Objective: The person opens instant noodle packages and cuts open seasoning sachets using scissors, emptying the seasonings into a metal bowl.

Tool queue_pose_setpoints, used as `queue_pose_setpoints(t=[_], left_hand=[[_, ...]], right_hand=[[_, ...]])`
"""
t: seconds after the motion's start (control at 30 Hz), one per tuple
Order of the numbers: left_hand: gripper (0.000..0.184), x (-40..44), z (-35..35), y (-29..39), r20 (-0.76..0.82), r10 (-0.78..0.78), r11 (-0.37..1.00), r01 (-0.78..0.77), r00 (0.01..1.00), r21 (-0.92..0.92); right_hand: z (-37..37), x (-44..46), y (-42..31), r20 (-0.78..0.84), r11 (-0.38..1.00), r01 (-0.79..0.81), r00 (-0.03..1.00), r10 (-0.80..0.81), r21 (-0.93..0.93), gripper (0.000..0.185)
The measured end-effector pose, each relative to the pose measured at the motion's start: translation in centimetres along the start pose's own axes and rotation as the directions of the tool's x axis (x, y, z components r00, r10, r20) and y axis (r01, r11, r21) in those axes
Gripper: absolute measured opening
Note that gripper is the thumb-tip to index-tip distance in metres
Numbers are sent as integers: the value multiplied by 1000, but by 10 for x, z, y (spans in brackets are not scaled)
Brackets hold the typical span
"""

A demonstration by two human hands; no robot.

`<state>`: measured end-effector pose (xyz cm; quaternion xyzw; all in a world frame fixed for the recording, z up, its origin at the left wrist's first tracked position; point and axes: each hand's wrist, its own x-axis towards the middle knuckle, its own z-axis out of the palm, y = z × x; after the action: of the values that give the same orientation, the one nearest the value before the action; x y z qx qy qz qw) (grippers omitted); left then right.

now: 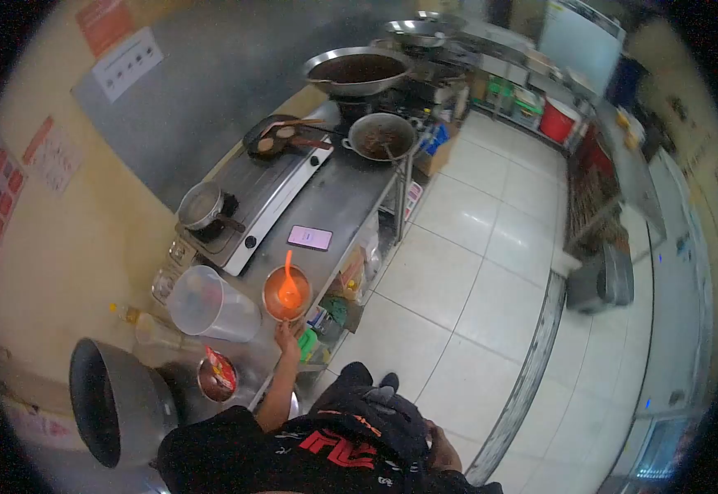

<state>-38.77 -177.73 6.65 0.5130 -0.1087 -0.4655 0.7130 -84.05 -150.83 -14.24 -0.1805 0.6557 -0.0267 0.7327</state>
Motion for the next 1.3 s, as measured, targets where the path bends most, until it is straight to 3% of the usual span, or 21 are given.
queue_pose_setpoints(t=[0.1, 0.13, 0.17, 0.23, 0.27, 0.33, 0.37, 0.43, 0.5, 0.6, 0.63, 0.67, 0.73, 0.8, 0.83, 0.9, 1.03, 1.1, 1.13, 1.23, 1.3], left_hand=[[27, 32, -2, -8, -179, -43, 998, 35, 983, -44], [28, 36, 1, -10, -237, -48, 997, 33, 970, -68], [28, 42, 3, -10, -259, -40, 998, 24, 965, -64], [31, 50, 11, -12, -302, -33, 999, 34, 953, -4], [35, 47, 24, -5, -250, 34, 999, -26, 968, 37], [39, 52, 18, -15, -194, -28, 994, 47, 981, 96], [44, 61, 23, -19, -102, -77, 984, 93, 992, 155], [49, 60, 42, -22, -182, -253, 954, 276, 950, 119], [48, 72, 60, -28, 106, -327, 851, 244, 939, 464], [43, 87, 102, -32, 231, -249, 821, 78, 941, 566], [41, 100, 114, -33, 318, -195, 762, -61, 928, 644], [37, 112, 123, -36, 351, -177, 748, -107, 919, 656], [37, 128, 164, -16, 315, -203, 816, -18, 927, 577], [36, 151, 194, -9, 272, -222, 884, 75, 937, 461], [35, 168, 207, -9, 316, -181, 885, 15, 931, 465], [35, 208, 243, -4, 339, -111, 890, -58, 934, 452], [62, 301, 340, 25, 207, -92, 989, 65, 974, 133], [63, 362, 394, 44, 109, -206, 975, 213, 972, -63], [60, 392, 417, 55, 112, -214, 971, 224, 970, -80], [49, 447, 438, 51, 96, -248, 965, 255, 964, -64], [41, 448, 444, 40, 74, -273, 960, 277, 959, -44]], right_hand=[[-54, 61, -58, 133, 998, 31, 991, -25, -47, 52], [-52, 63, -100, 14, 967, -84, 996, 90, -239, 41], [-65, 33, -156, 145, 903, 64, 989, -1, -425, 42], [-60, 34, -238, 14, 934, 13, 1000, -8, -357, 29], [-64, 38, -269, 105, 729, 234, 970, -219, -643, 28], [-59, 51, -344, 250, 386, 479, 823, -510, -788, 31], [-51, 44, -375, -23, 703, 376, 873, -486, -604, 36], [-48, 76, -424, -97, 590, 398, 768, -633, -702, 35], [-29, 74, -498, -65, 526, 626, 606, -792, -576, 36], [13, 29, -639, 157, 85, 733, 255, -954, -675, 24], [29, 20, -691, 196, 128, 822, 279, -940, -555, 25], [38, 30, -745, 339, -189, 820, 7, -941, -540, 27], [72, -5, -856, 407, -440, 713, -233, -883, -547, 27], [106, -28, -959, 328, -409, 746, -266, -907, -525, 27], [125, -43, -1002, 315, -527, 665, -423, -850, -529, 29], [150, -44, -1077, 315, -438, 566, -308, -898, -698, 41], [168, 5, -1159, 363, -450, 333, -293, -884, -828, 41], [171, 21, -1180, 474, -390, 302, 290, -832, -870, 38], [165, 33, -1183, 594, -475, 437, 188, -783, -764, 29], [153, -26, -1162, 538, -446, 589, -23, -843, -674, 24], [134, -54, -1151, 546, -428, 602, 17, -837, -674, 21]])
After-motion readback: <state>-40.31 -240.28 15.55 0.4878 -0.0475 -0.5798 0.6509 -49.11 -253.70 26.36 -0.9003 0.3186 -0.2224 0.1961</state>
